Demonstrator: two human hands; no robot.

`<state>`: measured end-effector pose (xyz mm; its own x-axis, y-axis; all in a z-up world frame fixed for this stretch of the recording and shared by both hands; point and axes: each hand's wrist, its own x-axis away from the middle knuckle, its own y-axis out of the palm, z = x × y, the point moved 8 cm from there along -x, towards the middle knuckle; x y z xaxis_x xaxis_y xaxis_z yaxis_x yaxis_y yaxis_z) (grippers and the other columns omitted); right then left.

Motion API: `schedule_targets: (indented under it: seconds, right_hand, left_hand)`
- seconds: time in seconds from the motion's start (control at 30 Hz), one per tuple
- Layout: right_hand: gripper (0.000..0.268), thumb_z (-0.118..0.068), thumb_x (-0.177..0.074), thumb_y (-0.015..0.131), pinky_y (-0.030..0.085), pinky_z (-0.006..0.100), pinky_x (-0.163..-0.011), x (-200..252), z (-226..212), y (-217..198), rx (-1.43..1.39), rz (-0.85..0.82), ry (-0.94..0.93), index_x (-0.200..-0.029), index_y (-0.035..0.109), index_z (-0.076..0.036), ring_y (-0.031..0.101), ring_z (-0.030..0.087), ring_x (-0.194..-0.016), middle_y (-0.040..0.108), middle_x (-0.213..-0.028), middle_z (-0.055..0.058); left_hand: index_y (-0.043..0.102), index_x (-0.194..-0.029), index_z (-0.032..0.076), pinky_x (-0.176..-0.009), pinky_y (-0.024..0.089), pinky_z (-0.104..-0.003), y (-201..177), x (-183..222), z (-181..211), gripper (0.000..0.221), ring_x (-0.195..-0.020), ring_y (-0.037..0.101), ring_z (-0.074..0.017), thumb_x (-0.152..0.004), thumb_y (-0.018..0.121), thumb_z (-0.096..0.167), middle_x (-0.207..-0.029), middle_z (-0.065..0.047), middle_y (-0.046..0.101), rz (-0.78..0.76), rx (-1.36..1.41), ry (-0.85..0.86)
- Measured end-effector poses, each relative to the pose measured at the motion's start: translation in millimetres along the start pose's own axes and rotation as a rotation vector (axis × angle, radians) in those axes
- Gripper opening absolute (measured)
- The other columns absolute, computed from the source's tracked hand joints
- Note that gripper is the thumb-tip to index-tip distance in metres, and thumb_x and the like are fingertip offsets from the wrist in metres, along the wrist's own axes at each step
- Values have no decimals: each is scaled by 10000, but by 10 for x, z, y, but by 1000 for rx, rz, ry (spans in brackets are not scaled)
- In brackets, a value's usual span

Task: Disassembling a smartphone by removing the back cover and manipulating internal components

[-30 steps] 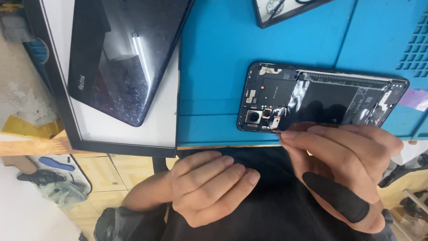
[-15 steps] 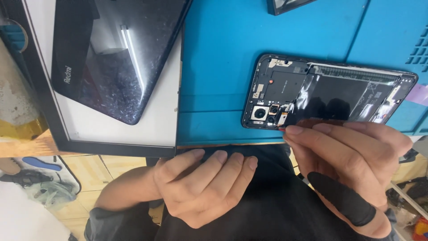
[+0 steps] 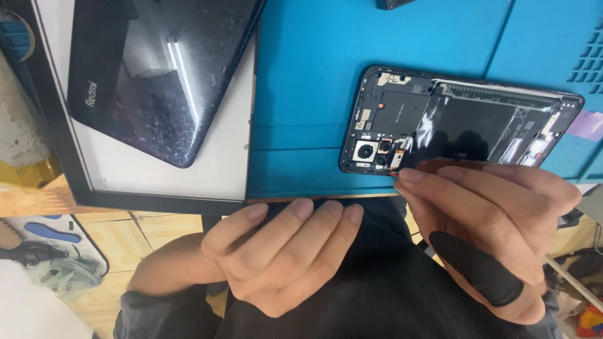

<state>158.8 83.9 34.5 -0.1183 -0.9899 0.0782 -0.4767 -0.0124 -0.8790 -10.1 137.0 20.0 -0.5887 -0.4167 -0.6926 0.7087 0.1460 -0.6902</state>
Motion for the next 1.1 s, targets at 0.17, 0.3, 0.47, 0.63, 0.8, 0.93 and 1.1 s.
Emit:
schedule_targets:
  seconds: [0.17,0.3,0.47,0.63,0.8,0.93,1.1]
  right_hand:
    - [291,-62,-1083,881,669,520,-1195,13,-32,-31,-18,16,-58,-1328,747,20,599,404,-1321,660,-1326,213]
    - [276,-51,-1085,872,664,526,-1211,48,-31,-37,-27,45,-19,-1319,743,19,591,412,-1334,661,-1324,219]
    - [295,-59,-1108,876,627,489,-1273,83,71,-28,-36,19,-28,-1362,728,-46,536,360,-1397,634,-1380,135]
    - [335,-76,-1069,919,634,482,-1208,142,194,-32,-36,-13,-115,-1358,761,-17,644,372,-1343,629,-1348,146]
    - [259,-69,-1080,977,578,426,-1077,117,134,-67,14,69,-127,-1282,817,-42,653,334,-1243,679,-1277,134]
    - [315,-210,-1108,1049,557,437,-1028,173,288,-46,81,96,-149,-1301,829,-93,581,278,-1221,590,-1281,56]
    - [369,-299,-1101,968,548,521,-1112,128,506,22,31,3,-184,-1353,743,-153,634,290,-1202,639,-1290,43]
  left_hand:
    - [870,-1004,355,-1055,401,-276,21,-34,-33,266,-1016,644,-73,-1116,670,220,-996,130,773,-7,-23,-73]
    - [872,-1030,352,-1044,403,-286,37,-41,-11,222,-1028,640,-80,-1112,700,237,-1005,132,778,-16,-53,-40]
    - [876,-1062,364,-1068,398,-290,51,-87,-9,163,-1063,616,-90,-1122,739,300,-1035,131,770,-40,-80,-56]
    - [882,-1317,378,-1135,360,-334,93,-94,39,239,-1257,556,-105,-1226,661,383,-1272,133,759,-144,-214,105]
    - [809,-1457,283,-1170,378,-381,106,-135,56,325,-1377,478,-140,-1326,732,570,-1420,137,729,-181,-313,271]
    - [829,-1429,202,-1209,373,-407,143,-141,102,375,-1395,469,-150,-1382,746,565,-1460,136,719,-168,-350,350]
    - [877,-1389,210,-1220,387,-416,174,-125,179,302,-1397,455,-157,-1330,737,471,-1429,122,696,-165,-334,322]
